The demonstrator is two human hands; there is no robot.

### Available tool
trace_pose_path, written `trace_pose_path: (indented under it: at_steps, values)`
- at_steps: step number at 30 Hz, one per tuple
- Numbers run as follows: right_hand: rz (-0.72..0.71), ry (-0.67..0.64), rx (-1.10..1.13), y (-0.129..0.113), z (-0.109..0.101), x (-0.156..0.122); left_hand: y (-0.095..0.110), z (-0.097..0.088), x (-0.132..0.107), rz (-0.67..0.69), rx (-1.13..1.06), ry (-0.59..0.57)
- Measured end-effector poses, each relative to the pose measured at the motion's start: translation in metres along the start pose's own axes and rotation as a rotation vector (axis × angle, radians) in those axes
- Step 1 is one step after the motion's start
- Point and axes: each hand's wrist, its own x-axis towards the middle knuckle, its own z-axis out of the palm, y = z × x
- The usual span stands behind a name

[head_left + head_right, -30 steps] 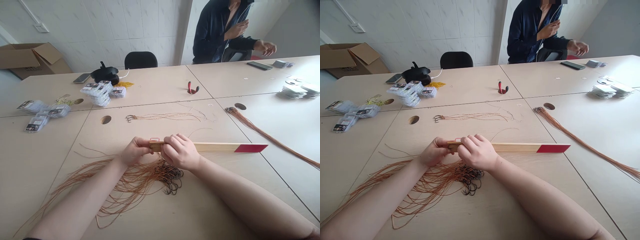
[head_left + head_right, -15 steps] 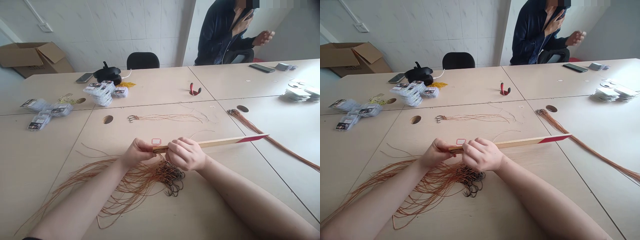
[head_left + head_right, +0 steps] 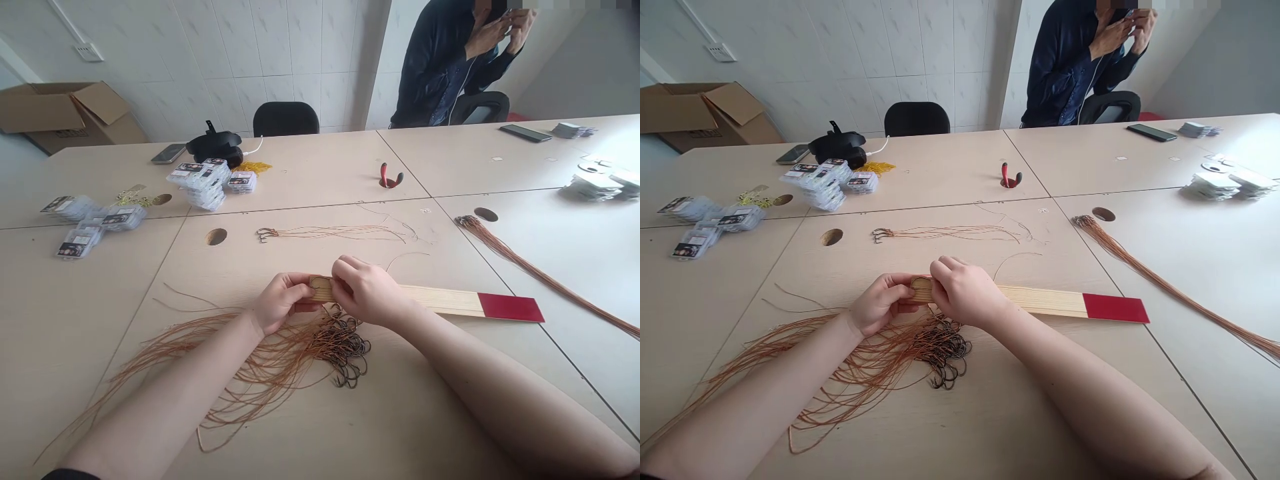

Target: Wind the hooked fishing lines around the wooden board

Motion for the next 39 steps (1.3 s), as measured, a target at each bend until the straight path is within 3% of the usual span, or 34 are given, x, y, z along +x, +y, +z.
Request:
trace_pose_path:
  at_steps: [7,15,30,39]
  values:
    - [-0.154,0.045,0.014,0.006,0.008,-0.003,-0.003,-0.002,0.002,0.032,-0.056,0.011]
    - [-0.217,0.028,-0.122,0.006,0.007,-0.004,-0.006,-0.002,0.003,0.036,-0.074,0.016]
    - [-0.109,-0.032,-0.172,0.004,0.008,-0.008,-0.004,-0.003,0.005,0.025,-0.173,0.068]
    - [-0.143,-0.006,-0.064,0.009,0.016,-0.007,-0.004,-0.002,0.006,0.034,-0.157,0.083]
